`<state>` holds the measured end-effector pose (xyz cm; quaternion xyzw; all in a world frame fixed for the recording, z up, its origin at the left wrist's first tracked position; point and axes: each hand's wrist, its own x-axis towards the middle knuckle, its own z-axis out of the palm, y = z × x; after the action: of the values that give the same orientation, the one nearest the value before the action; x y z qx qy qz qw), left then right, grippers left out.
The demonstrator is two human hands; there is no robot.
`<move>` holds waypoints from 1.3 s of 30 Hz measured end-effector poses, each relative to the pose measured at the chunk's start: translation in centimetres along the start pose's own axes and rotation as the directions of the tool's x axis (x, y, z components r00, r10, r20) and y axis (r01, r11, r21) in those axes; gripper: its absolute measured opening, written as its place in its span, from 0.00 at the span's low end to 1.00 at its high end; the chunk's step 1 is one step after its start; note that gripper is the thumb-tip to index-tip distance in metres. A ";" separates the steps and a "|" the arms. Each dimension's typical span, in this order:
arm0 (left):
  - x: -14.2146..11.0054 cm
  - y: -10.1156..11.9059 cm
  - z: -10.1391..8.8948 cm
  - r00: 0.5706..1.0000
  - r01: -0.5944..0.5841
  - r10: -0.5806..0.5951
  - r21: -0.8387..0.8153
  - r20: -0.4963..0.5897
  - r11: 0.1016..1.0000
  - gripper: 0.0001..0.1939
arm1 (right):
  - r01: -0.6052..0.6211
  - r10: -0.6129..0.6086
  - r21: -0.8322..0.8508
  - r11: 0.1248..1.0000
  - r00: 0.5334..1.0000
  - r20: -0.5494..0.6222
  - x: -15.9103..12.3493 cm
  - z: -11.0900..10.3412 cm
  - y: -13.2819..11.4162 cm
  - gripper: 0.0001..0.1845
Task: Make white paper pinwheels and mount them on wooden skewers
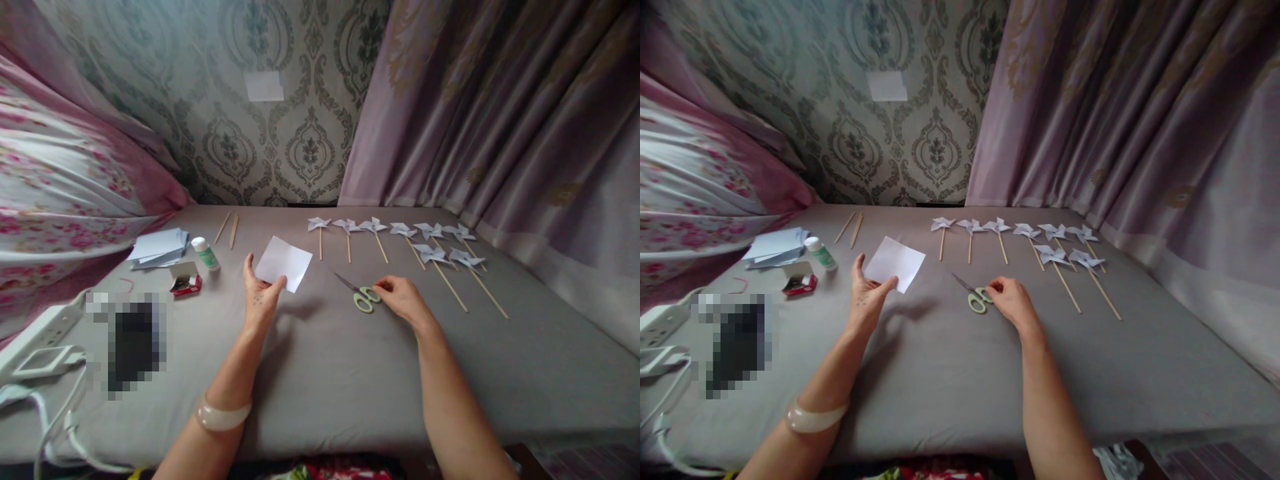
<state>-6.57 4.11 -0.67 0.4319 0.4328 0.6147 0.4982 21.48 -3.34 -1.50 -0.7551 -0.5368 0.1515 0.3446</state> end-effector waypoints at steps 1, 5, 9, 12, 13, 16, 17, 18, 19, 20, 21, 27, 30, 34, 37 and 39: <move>0.1 -0.1 -0.1 1.000 0.016 -0.016 0.014 -0.021 1.000 0.55 | 0.005 -0.004 -0.012 1.000 0.999 0.043 -0.3 0.0 0.0 0.08; 0.4 -0.5 -0.5 0.986 0.101 -0.098 0.015 -0.136 0.995 0.53 | 0.040 -0.011 -0.170 0.985 0.986 0.165 -1.3 0.5 -0.8 0.12; 0.7 -0.4 -0.7 0.980 0.158 -0.167 -0.090 -0.108 0.983 0.37 | 0.102 -0.015 -0.378 0.920 0.974 0.225 -1.8 0.7 -1.6 0.17; 0.7 -0.2 -0.5 0.956 0.259 -0.279 -0.185 -0.094 0.948 0.22 | 0.108 -0.001 -0.465 0.879 0.975 0.224 -2.0 1.0 -2.0 0.18; 0.7 -0.1 -0.4 0.942 0.297 -0.323 -0.218 -0.095 0.930 0.18 | 0.101 0.008 -0.483 0.870 0.976 0.218 -2.1 1.1 -2.1 0.18; 0.4 0.0 -0.2 0.914 0.366 -0.399 -0.277 -0.073 0.888 0.12 | 0.081 0.036 -0.515 0.853 0.977 0.212 -2.1 1.3 -2.2 0.18; 0.3 0.0 -0.1 0.911 0.377 -0.408 -0.284 -0.057 0.882 0.11 | 0.074 0.045 -0.521 0.850 0.976 0.213 -2.0 1.4 -2.3 0.18; 0.2 0.0 -0.1 0.910 0.385 -0.412 -0.290 -0.037 0.876 0.11 | 0.066 0.057 -0.526 0.848 0.975 0.215 -2.0 1.4 -2.4 0.18; 0.0 -0.1 0.0 0.908 0.397 -0.420 -0.297 -0.016 0.869 0.10 | 0.060 0.069 -0.529 0.846 0.973 0.219 -2.0 1.4 -2.4 0.18; -0.1 -0.1 0.0 0.903 0.412 -0.430 -0.298 0.006 0.861 0.10 | 0.052 0.080 -0.532 0.845 0.971 0.223 -1.9 1.4 -2.5 0.17; -0.1 -0.2 0.0 0.898 0.427 -0.440 -0.292 0.024 0.856 0.09 | 0.047 0.089 -0.535 0.844 0.970 0.226 -1.9 1.4 -2.6 0.18; -0.3 -0.8 -0.3 0.901 0.433 -0.430 -0.176 0.061 0.884 0.10 | 0.031 0.123 -0.550 0.835 0.963 0.241 -1.9 1.2 -3.2 0.19; -0.5 -0.7 -0.3 0.904 0.427 -0.420 -0.153 0.079 0.891 0.13 | 0.013 0.159 -0.554 0.832 0.952 0.262 -1.9 1.1 -3.6 0.20; -0.7 -0.2 0.1 0.892 0.452 -0.439 -0.192 0.107 0.871 0.14 | -0.008 0.187 -0.537 0.843 0.942 0.279 -1.9 0.7 -4.1 0.20; -0.7 0.1 0.4 0.867 0.498 -0.486 -0.240 0.111 0.833 0.13 | -0.039 0.206 -0.507 0.861 0.939 0.276 -1.7 0.5 -3.8 0.24; -0.7 0.2 0.5 0.852 0.521 -0.515 -0.267 0.098 0.811 0.13 | -0.055 0.195 -0.454 0.889 0.944 0.268 -1.5 0.6 -3.0 0.25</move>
<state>-6.09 3.46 -0.38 0.2284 0.4359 0.5067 0.7078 18.41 -3.93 -0.06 -0.8139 -0.5535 0.1634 0.0669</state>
